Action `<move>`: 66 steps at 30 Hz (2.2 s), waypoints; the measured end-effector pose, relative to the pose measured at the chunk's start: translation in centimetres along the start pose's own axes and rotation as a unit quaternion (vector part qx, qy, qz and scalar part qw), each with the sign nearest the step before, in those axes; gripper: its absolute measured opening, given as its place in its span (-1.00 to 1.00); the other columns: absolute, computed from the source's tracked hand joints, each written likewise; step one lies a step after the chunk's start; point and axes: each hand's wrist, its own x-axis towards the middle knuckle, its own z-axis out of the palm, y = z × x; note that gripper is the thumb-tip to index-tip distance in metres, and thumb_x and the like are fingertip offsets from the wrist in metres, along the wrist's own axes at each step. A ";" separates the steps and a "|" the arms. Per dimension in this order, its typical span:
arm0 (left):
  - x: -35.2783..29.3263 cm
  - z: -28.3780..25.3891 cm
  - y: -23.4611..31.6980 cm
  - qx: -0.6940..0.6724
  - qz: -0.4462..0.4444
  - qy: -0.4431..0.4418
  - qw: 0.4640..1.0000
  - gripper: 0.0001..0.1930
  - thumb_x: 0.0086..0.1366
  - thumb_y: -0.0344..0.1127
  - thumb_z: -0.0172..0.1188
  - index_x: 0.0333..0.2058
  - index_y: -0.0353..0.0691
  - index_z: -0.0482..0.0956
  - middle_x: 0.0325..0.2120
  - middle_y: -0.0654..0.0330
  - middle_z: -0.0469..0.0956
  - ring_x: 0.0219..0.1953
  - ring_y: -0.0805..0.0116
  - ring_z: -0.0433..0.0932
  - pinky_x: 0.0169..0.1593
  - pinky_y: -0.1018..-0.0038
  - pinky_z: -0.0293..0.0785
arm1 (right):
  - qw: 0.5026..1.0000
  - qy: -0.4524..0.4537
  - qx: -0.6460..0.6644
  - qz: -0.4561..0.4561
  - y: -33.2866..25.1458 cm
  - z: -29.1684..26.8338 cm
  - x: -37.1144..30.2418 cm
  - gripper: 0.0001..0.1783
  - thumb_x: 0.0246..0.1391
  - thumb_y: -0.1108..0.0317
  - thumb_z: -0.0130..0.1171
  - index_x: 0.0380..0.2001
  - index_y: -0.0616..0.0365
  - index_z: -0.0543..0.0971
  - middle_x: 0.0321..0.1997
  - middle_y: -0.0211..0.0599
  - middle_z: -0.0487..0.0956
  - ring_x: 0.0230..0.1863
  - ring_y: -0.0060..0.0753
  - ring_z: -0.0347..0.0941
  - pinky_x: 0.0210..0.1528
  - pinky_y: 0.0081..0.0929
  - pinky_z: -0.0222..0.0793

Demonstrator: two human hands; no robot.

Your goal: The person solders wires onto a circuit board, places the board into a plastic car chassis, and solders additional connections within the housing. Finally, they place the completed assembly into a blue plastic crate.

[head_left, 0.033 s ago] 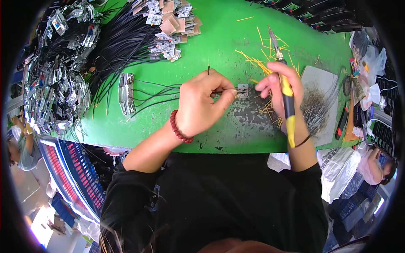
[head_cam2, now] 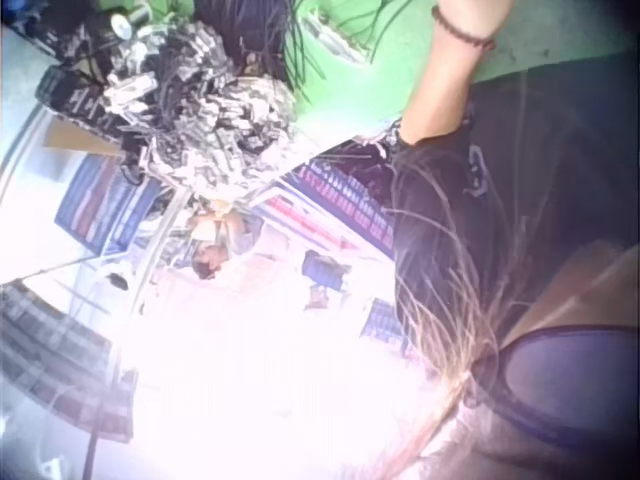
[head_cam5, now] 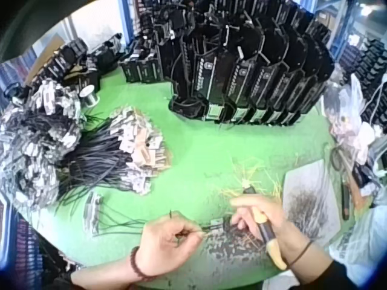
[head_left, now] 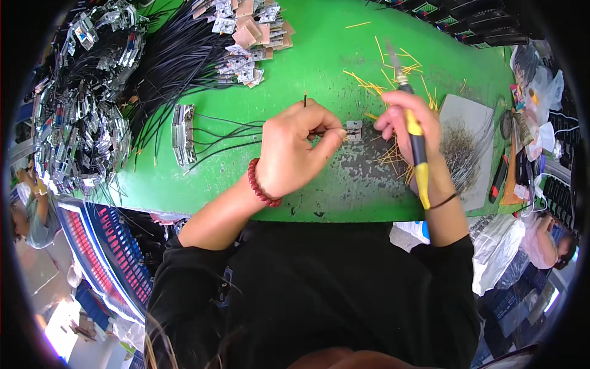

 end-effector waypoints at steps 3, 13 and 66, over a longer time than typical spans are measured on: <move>-0.1 0.3 -0.4 -0.021 0.000 -0.002 1.000 -0.90 0.01 -0.48 0.31 -0.51 -0.25 0.54 -0.61 0.18 0.50 -0.57 0.35 0.49 -0.47 0.48 0.43 | 0.911 -0.250 -0.271 -0.185 0.2 -2.0 2.0 -0.66 -0.16 0.39 0.11 -0.20 -0.06 0.56 -0.62 -0.42 0.45 -0.51 -0.37 0.45 -0.47 -0.43 0.28; -0.2 0.0 -0.6 -0.002 0.042 -0.022 0.999 -0.89 0.01 -0.49 0.31 -0.49 -0.25 0.53 -0.58 0.19 0.49 -0.55 0.33 0.50 -0.46 0.48 0.43 | 0.865 -0.261 -0.285 -0.321 0.8 0.3 3.3 -0.69 -0.14 0.38 0.10 -0.23 -0.08 0.54 -0.53 -0.44 0.50 -0.24 -0.28 0.45 -0.09 -0.36 0.34; 0.3 4.7 -2.6 0.240 0.136 -0.054 0.960 -0.90 -0.10 -0.61 0.22 -0.58 -0.30 0.51 -0.42 0.15 0.57 -0.44 0.32 0.49 -0.37 0.48 0.46 | 0.891 0.451 -0.025 0.052 1.2 -13.2 -17.8 -0.91 -0.10 0.59 -0.02 -0.43 0.29 0.40 -0.53 -0.31 0.43 -0.59 -0.62 0.28 -0.49 -0.71 0.21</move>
